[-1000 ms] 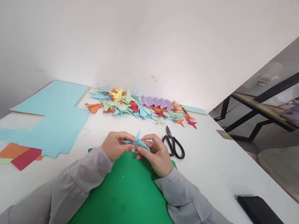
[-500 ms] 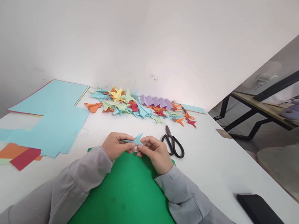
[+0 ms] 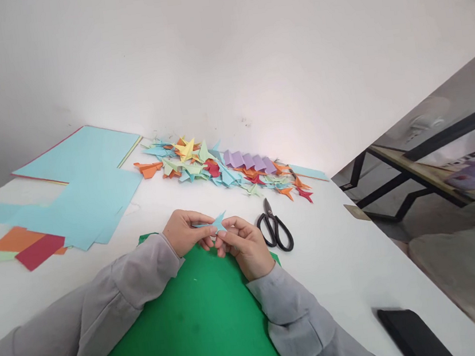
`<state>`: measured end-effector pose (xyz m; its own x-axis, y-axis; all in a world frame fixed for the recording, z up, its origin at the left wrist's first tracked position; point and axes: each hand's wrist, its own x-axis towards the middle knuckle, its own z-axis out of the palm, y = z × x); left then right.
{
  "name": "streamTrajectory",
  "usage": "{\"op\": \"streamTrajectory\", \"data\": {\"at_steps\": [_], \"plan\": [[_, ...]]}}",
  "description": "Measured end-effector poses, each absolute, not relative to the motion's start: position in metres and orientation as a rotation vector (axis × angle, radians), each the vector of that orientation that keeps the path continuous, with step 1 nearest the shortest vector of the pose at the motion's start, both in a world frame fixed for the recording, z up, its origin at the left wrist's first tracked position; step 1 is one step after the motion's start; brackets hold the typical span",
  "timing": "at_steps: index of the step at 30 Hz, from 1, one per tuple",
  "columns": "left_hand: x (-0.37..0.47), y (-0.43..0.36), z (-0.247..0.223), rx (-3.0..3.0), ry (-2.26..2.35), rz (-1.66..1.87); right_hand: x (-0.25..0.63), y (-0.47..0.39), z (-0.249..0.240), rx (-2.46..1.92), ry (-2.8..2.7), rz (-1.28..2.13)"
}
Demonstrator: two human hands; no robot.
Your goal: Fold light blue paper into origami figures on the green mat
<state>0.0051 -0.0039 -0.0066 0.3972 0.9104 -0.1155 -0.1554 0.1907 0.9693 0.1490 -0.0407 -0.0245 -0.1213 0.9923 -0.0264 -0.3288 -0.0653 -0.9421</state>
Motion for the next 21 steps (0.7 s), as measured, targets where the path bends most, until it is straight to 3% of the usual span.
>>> {"op": "streamTrajectory", "data": {"at_steps": [21], "plan": [[0.0057, -0.0034, -0.0069, 1.038, 0.786, 0.83, 0.1451, -0.0429, -0.019, -0.948, -0.898, 1.465]]}}
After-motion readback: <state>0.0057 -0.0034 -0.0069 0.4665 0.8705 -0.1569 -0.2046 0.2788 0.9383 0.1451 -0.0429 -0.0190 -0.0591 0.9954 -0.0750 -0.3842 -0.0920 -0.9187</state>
